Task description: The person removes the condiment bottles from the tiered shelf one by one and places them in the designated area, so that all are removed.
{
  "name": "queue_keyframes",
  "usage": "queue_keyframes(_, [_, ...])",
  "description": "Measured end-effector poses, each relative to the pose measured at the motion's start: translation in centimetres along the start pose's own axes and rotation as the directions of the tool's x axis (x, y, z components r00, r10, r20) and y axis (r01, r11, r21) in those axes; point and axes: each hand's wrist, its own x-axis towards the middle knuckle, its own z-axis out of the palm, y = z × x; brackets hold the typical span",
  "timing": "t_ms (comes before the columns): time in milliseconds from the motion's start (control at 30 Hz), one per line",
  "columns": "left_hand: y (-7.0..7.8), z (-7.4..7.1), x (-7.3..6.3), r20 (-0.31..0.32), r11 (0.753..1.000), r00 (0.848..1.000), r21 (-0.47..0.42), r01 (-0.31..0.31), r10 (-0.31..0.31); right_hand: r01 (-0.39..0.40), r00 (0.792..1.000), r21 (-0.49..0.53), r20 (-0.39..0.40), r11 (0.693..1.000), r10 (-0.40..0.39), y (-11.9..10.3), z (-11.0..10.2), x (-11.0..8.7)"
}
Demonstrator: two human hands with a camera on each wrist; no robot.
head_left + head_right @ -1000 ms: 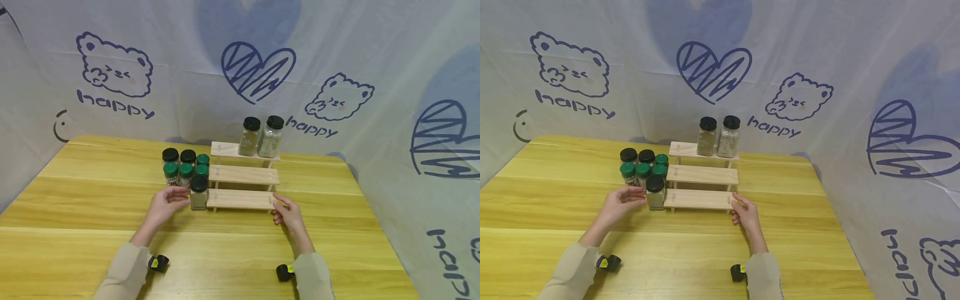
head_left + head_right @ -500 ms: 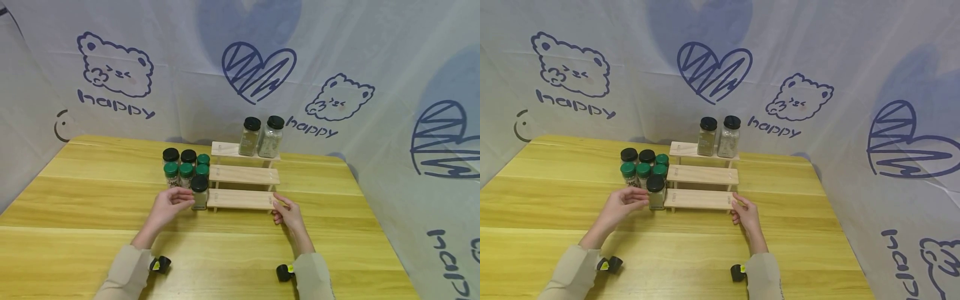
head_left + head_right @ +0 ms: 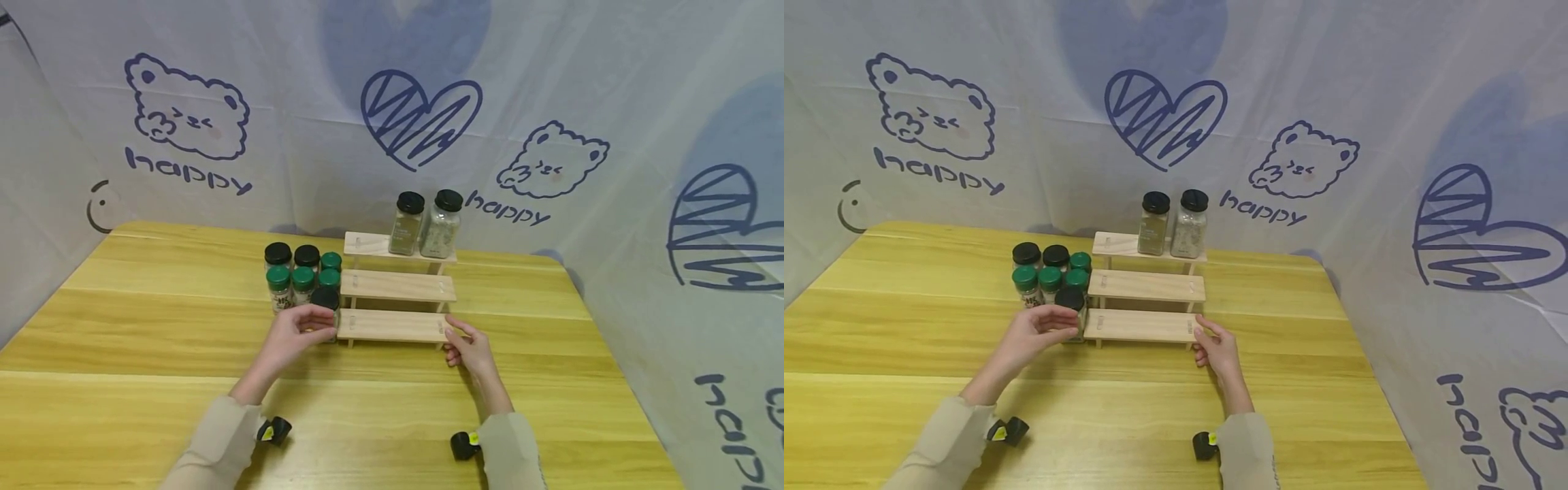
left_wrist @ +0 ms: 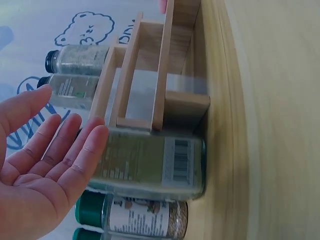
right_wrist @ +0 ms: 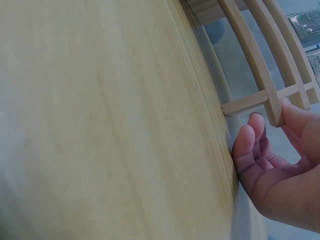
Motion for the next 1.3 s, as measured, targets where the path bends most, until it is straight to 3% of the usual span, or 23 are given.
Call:
queue_keyframes(433, [0.7,1.6,1.1,0.044,0.999,0.999,-0.051,0.002,0.0,0.0,1.0,-0.03,-0.007,1.0,-0.001,-0.1,0.1,0.0])
queue_keyframes(933, [1.6,2.5,2.0,0.076,0.997,0.996,-0.063,-0.041,0.046,-0.018,1.0,-0.087,-0.02,0.996,0.016,-0.8,0.1,0.0])
queue_keyframes(1033, [1.7,2.5,2.2,0.073,0.997,0.996,-0.059,-0.043,0.048,0.005,1.0,-0.095,-0.009,0.995,-0.005,-0.6,-0.1,0.1])
queue_keyframes(1200, [1.8,2.4,2.4,0.076,0.997,0.995,-0.055,-0.052,0.056,0.135,0.99,-0.068,0.052,0.988,-0.132,0.0,-0.6,0.2])
queue_keyframes(1300, [2.0,2.3,2.5,0.08,0.996,0.994,-0.056,-0.064,0.068,0.168,0.985,-0.073,0.055,0.983,-0.165,0.1,-0.7,0.3])
